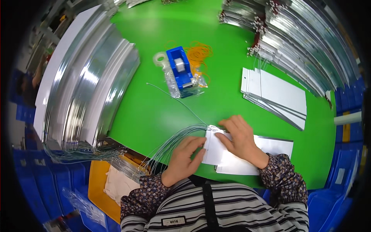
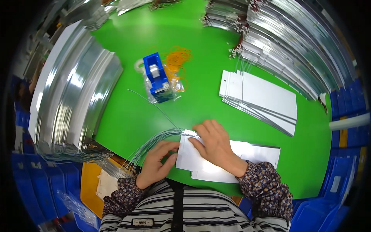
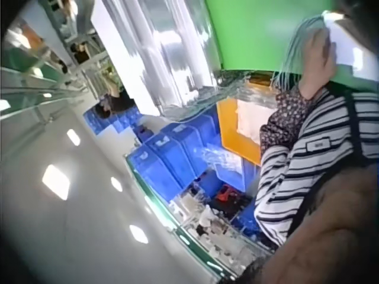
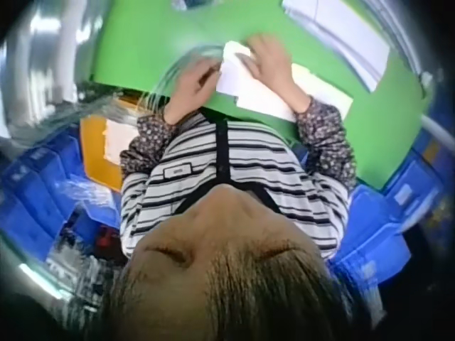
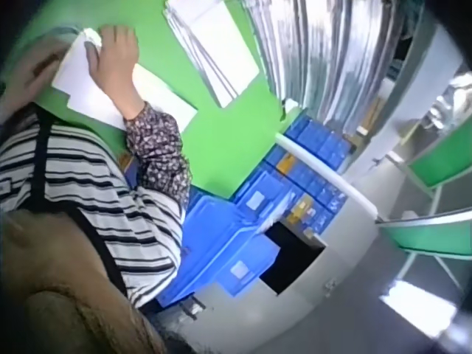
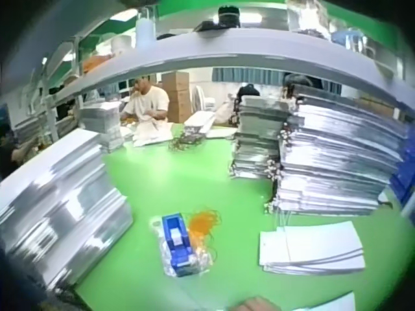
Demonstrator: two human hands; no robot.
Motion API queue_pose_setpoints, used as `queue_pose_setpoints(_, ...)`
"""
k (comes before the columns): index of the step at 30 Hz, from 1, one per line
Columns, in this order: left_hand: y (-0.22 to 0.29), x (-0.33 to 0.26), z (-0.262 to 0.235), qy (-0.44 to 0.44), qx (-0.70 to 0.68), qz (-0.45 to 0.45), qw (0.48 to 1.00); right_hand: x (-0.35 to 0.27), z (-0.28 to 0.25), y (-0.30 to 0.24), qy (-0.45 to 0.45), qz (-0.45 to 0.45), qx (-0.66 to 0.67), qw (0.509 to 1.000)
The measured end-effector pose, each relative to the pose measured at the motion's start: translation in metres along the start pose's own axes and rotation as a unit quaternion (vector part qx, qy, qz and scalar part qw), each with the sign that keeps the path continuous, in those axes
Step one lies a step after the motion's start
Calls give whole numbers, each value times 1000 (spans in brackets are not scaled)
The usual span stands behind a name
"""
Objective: The person bundles metal light strips with rubber bands, puts the bundles into a yellow crate, and then aligns and folds white reflector sheets over the light fixture strips.
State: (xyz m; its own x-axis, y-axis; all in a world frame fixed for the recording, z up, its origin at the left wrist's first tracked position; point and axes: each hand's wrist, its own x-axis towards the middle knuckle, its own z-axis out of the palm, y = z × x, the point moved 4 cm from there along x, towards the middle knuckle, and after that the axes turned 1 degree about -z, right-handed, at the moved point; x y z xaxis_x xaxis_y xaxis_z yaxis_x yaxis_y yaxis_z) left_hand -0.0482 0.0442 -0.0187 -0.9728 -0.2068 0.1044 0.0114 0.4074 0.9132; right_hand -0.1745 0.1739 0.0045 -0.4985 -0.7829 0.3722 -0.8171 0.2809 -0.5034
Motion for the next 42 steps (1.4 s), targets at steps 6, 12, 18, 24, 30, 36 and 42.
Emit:
queue_pose_setpoints(6, 8, 7, 17, 32, 87, 48, 995, -10, 7, 4, -3, -40, 9, 999)
queue_pose_setpoints(12, 15, 11, 20, 10, 86, -5, 996, -11, 7, 7, 23, -42, 40, 998)
queue_pose_setpoints(18, 2, 2, 20, 15, -332, -227, 916, -13, 5, 5, 22, -47, 28, 998)
queue_pose_setpoints(24, 6, 9, 16, 58, -333, -176, 925, -9, -8, -21, 41, -71, 55, 995)
queue_pose_setpoints(30, -2, -11, 7, 51, -181, -128, 974, -6, 10, -54, -35, -68, 71, 995)
queue_pose_setpoints(36, -20, -46, 8, 97, -177, -56, 978, 20, 18, -102, -99, -204, 120, 966)
queue_pose_setpoints(42, -25, -48, -5, -91, -383, -192, 899, 7, 4, -70, -238, -92, 134, 958)
